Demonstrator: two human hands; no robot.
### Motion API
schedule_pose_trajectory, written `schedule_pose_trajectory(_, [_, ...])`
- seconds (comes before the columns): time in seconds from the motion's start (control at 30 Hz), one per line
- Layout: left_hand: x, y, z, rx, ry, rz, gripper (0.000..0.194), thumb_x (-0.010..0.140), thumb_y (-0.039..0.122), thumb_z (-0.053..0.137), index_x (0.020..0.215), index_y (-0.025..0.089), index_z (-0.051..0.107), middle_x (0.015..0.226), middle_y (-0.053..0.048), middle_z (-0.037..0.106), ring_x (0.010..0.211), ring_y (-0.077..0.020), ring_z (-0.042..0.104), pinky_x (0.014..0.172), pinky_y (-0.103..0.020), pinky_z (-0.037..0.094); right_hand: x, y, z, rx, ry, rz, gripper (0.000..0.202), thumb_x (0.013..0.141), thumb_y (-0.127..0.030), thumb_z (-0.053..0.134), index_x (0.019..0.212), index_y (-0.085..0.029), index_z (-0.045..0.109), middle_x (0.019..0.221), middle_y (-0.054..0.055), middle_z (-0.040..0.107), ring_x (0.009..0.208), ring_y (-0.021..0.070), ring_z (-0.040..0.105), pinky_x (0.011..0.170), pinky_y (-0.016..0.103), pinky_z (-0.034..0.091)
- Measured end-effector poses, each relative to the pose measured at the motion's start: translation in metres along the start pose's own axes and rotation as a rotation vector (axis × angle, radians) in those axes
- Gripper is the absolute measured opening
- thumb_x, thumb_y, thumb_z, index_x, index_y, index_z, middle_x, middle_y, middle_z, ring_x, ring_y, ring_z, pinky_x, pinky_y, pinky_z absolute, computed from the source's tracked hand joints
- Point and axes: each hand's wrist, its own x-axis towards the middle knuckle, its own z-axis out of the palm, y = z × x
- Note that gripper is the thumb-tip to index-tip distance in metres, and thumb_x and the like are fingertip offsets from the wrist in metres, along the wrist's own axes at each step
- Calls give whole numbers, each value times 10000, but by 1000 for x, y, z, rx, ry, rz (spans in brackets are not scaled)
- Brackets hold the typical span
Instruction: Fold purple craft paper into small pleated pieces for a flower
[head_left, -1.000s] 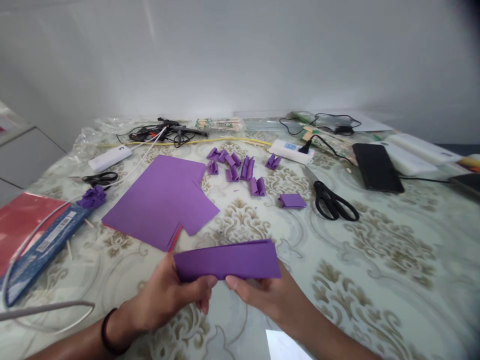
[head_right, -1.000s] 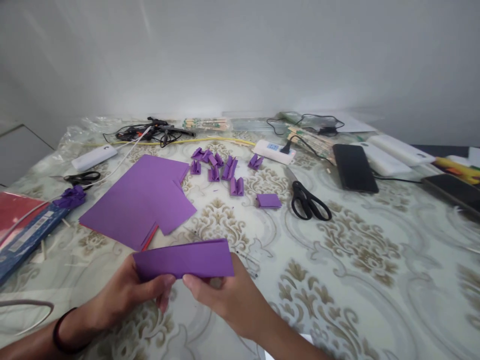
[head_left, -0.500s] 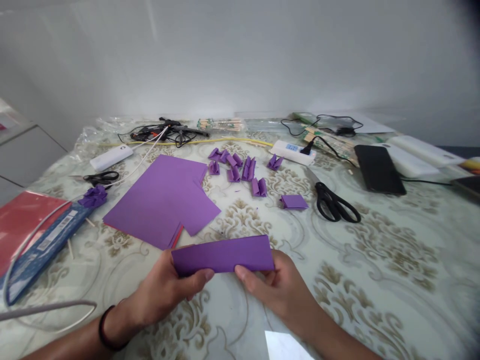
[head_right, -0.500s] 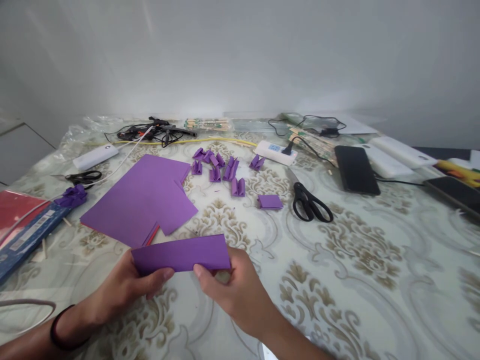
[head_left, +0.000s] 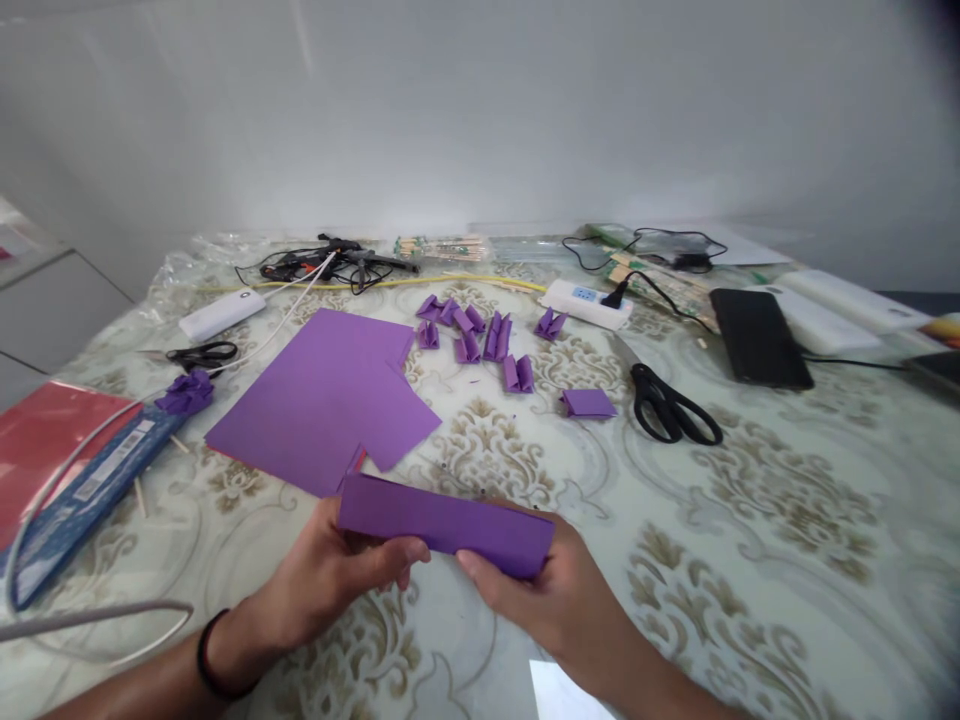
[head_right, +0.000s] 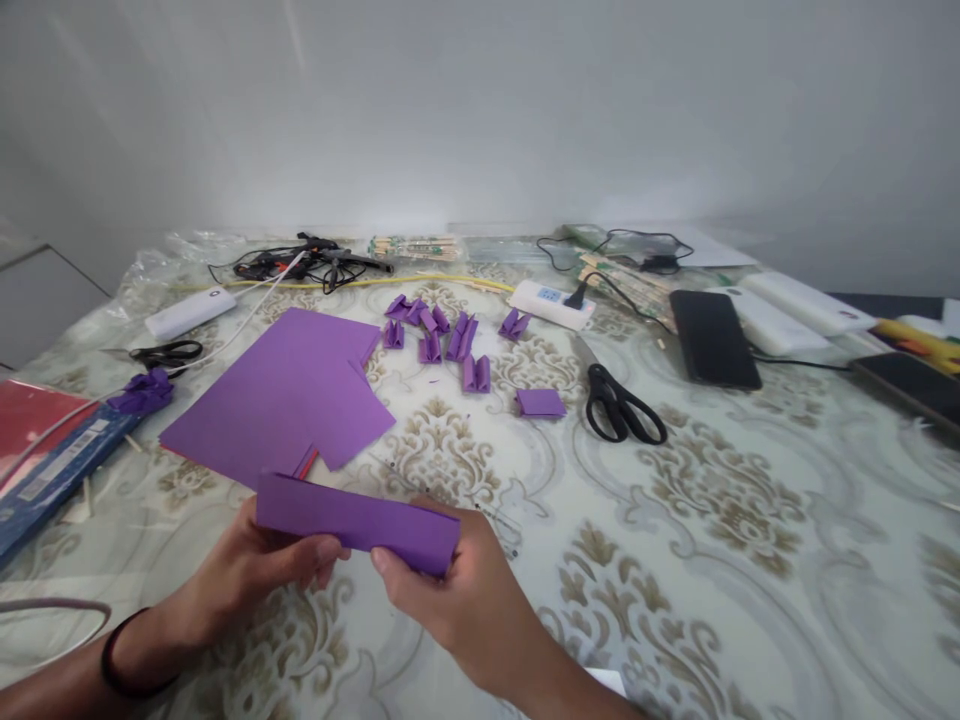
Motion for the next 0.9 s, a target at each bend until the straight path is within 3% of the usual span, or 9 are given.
schedule_pose_trajectory(0.2, [-1, 3, 0, 54, 18, 42, 208, 840, 338, 878, 765, 155, 812, 634, -13, 718, 582, -113, 598, 596, -193, 528, 2, 9, -5, 58, 18, -27, 296, 844, -479, 822, 823, -199, 727, 702, -14, 611, 645, 158, 557, 601, 265, 496])
schedule_pose_trajectory(0.33, [-1, 1, 1, -17, 12, 13, 271, 800, 376, 901, 738, 137, 789, 616, -20, 701, 541, -116, 578, 534, -200, 508, 6, 13, -10, 104, -95, -63, 334, 815, -500, 865, 891, -203, 735, 703, -18, 641, 627, 152, 583, 615, 266, 529])
schedule_pose_trajectory(0.5, [-4, 2, 3, 7, -44, 43, 212, 841, 345, 877, 789, 155, 801, 659, -19, 724, 593, -134, 608, 582, -218, 532, -1, 2, -4, 31, -165, -44, 283, 850, -480, 828, 970, -227, 786, 895, 57, 780, 841, 252, 729, 765, 350, 614])
schedule_pose_trajectory(0.57, [-5, 2, 2, 69, -76, 47, 186, 878, 338, 850, 836, 160, 819, 693, -21, 736, 629, -137, 607, 621, -224, 529, -5, -1, 1, 48, -104, -1, 289, 854, -483, 809, 988, -228, 783, 916, 69, 787, 881, 269, 733, 783, 366, 621])
schedule_pose_trajectory(0.77, [-8, 2, -1, 184, -120, 50, 203, 924, 370, 811, 933, 168, 824, 847, -41, 767, 752, -160, 628, 726, -248, 522, -9, -1, 7, 45, -11, 72, 223, 780, -405, 837, 843, -239, 701, 756, 8, 655, 715, 200, 618, 662, 307, 551])
schedule_pose_trajectory(0.9, [-7, 6, 2, 231, -135, 61, 249, 917, 395, 796, 878, 149, 783, 787, -33, 706, 720, -159, 587, 684, -253, 490, -7, -2, 7, 48, -49, 31, 202, 776, -340, 804, 776, -237, 631, 692, -27, 554, 616, 153, 509, 584, 274, 471])
